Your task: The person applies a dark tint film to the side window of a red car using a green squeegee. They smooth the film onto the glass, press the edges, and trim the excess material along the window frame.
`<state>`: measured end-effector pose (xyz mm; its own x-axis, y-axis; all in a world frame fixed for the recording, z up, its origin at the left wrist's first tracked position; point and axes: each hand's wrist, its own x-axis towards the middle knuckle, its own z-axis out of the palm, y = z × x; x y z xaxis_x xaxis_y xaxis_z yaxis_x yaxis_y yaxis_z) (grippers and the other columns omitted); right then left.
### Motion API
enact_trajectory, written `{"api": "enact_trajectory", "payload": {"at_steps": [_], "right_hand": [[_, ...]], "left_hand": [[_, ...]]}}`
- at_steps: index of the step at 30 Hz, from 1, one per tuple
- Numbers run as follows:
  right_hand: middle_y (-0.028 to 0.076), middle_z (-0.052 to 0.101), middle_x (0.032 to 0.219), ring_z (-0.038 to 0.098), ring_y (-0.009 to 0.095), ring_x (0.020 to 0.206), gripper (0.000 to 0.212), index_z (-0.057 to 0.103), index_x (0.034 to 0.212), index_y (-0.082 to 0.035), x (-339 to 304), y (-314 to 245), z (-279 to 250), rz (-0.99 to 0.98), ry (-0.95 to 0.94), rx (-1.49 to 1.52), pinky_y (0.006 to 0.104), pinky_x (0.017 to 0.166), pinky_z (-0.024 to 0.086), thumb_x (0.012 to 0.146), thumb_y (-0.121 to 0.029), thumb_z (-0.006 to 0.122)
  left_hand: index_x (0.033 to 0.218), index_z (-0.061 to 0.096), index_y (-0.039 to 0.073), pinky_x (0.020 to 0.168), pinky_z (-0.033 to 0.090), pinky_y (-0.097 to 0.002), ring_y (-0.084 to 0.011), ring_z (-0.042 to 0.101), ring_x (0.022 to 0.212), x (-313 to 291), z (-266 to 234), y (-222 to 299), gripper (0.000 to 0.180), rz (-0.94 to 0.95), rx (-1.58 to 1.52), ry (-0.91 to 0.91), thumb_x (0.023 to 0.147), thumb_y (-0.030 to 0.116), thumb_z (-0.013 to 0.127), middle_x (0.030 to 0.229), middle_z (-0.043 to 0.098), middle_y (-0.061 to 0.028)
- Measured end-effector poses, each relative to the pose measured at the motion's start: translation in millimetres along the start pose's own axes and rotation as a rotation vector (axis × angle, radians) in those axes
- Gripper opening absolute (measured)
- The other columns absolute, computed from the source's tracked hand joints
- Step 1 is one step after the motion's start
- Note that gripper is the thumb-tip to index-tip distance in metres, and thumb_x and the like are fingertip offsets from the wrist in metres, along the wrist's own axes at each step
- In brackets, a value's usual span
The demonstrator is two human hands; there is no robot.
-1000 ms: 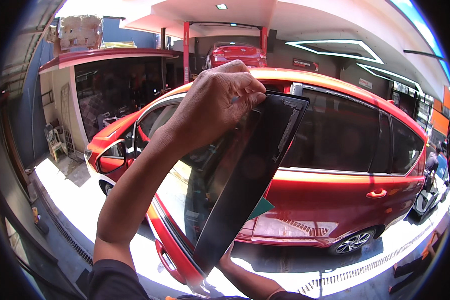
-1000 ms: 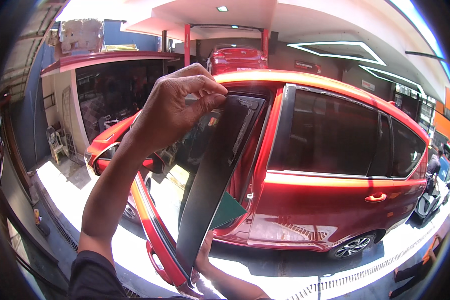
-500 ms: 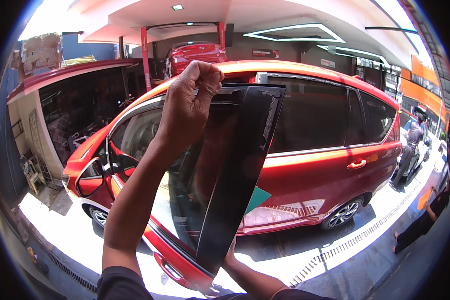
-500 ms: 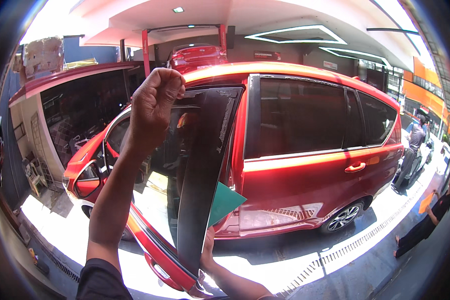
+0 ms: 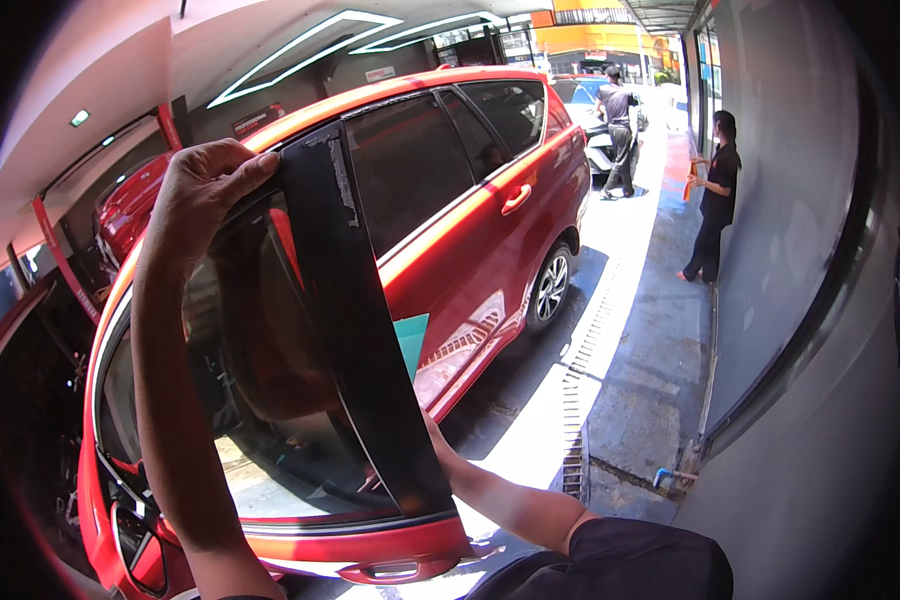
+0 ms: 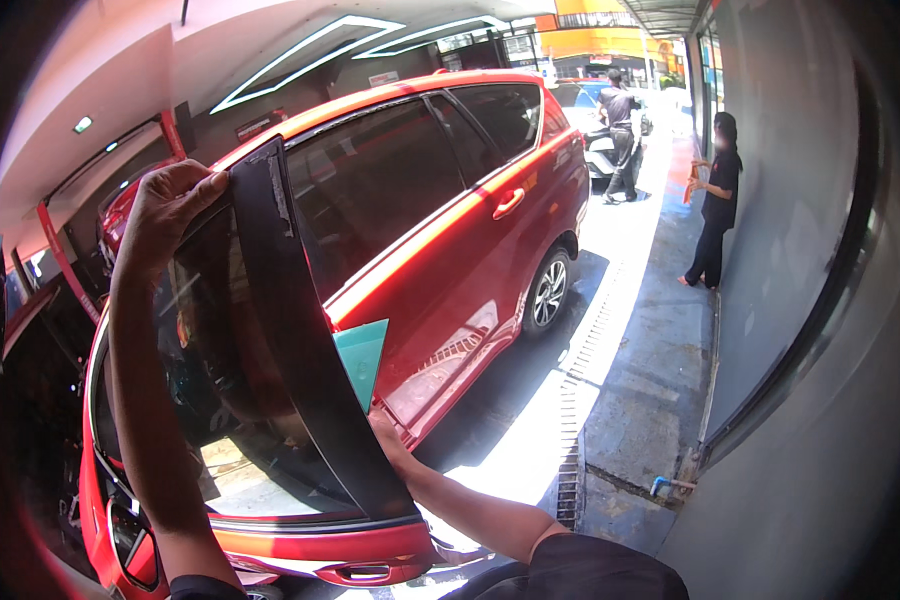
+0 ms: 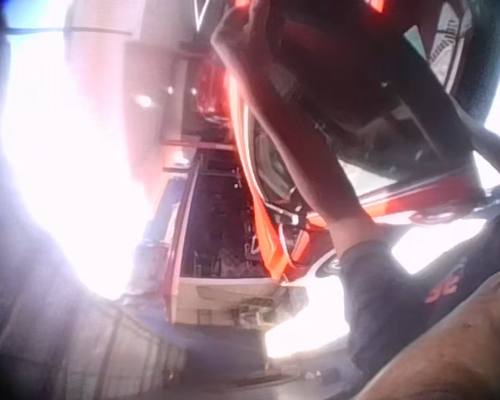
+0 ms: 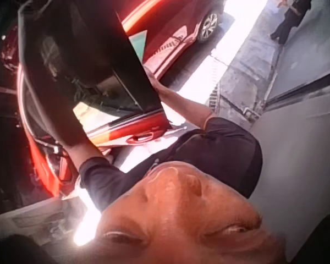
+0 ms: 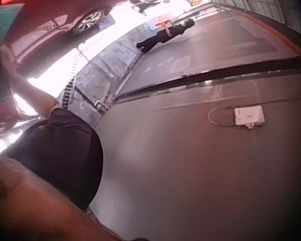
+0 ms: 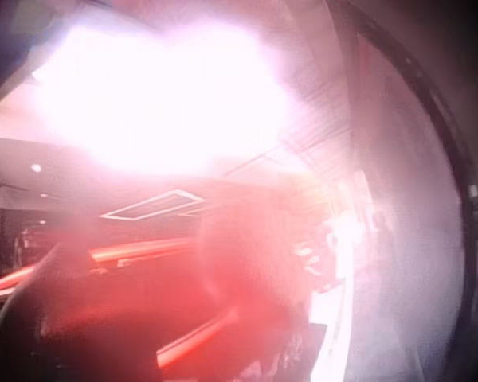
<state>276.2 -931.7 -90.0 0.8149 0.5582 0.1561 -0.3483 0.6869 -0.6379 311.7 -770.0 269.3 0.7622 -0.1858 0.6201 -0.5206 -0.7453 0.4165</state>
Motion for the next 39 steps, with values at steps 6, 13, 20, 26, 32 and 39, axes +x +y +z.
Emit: {"api": "enact_trajectory", "payload": {"at_steps": [6, 13, 20, 26, 32, 39], "right_hand": [[0.000, 0.066, 0.086, 0.064, 0.007, 0.072, 0.033, 0.065, 0.116, -0.006, 1, -19, 12, -0.010, 0.245, -0.083, 0.0257, 0.061, 0.052, 0.107, -0.037, 0.058], [0.003, 0.069, 0.089, 0.068, 0.009, 0.077, 0.027, 0.066, 0.114, -0.003, 8, 1, -12, -0.121, 0.109, -0.075, 0.0264, 0.064, 0.055, 0.105, -0.027, 0.057], [0.008, 0.070, 0.093, 0.069, 0.013, 0.080, 0.025, 0.065, 0.112, 0.001, -1, -8, -5, -0.074, 0.184, -0.284, 0.0296, 0.065, 0.058, 0.102, -0.021, 0.058], [0.008, 0.068, 0.093, 0.069, 0.014, 0.077, 0.024, 0.062, 0.117, -0.001, 10, 5, -17, -0.007, 0.072, -0.096, 0.0285, 0.064, 0.059, 0.104, -0.020, 0.056], [0.009, 0.065, 0.089, 0.070, 0.019, 0.072, 0.022, 0.058, 0.118, -0.002, 4, -4, -8, 0.086, -0.040, -0.011, 0.0332, 0.058, 0.062, 0.106, -0.020, 0.053], [0.011, 0.065, 0.087, 0.070, 0.022, 0.066, 0.022, 0.056, 0.118, -0.005, 16, 9, -25, 0.189, -0.111, 0.196, 0.0381, 0.052, 0.062, 0.107, -0.024, 0.050]], "left_hand": [[0.102, 0.077, -0.001, 0.075, 0.048, -0.0232, -0.0045, 0.061, 0.077, -1, -9, 6, 0.025, 0.020, -0.105, -0.043, 0.094, 0.023, 0.078, 0.085, 0.072, 0.0010], [0.079, 0.074, 0.004, 0.059, 0.041, -0.0272, -0.0047, 0.053, 0.061, 13, 6, 9, 0.055, -0.157, 0.087, -0.011, 0.086, 0.058, 0.081, 0.067, 0.061, 0.0037], [0.108, 0.076, -0.003, 0.083, 0.054, -0.0277, -0.0112, 0.068, 0.087, -2, -10, 12, 0.038, -0.011, -0.047, -0.145, 0.095, 0.032, 0.078, 0.094, 0.076, -0.0061], [0.130, 0.068, -0.002, 0.102, 0.050, -0.0297, -0.0147, 0.067, 0.111, -13, -22, 5, 0.044, -0.023, -0.187, -0.216, 0.099, 0.028, 0.073, 0.119, 0.074, -0.0109], [0.110, 0.076, -0.002, 0.083, 0.053, -0.0316, -0.0110, 0.065, 0.087, -6, 9, 16, 0.044, -0.037, 0.189, 0.001, 0.099, 0.040, 0.072, 0.093, 0.075, -0.0056], [0.118, 0.076, 0.002, 0.094, 0.053, -0.0292, -0.0087, 0.067, 0.101, -16, -7, 13, 0.027, 0.105, -0.138, -0.051, 0.103, 0.023, 0.067, 0.110, 0.077, -0.0040]]}}
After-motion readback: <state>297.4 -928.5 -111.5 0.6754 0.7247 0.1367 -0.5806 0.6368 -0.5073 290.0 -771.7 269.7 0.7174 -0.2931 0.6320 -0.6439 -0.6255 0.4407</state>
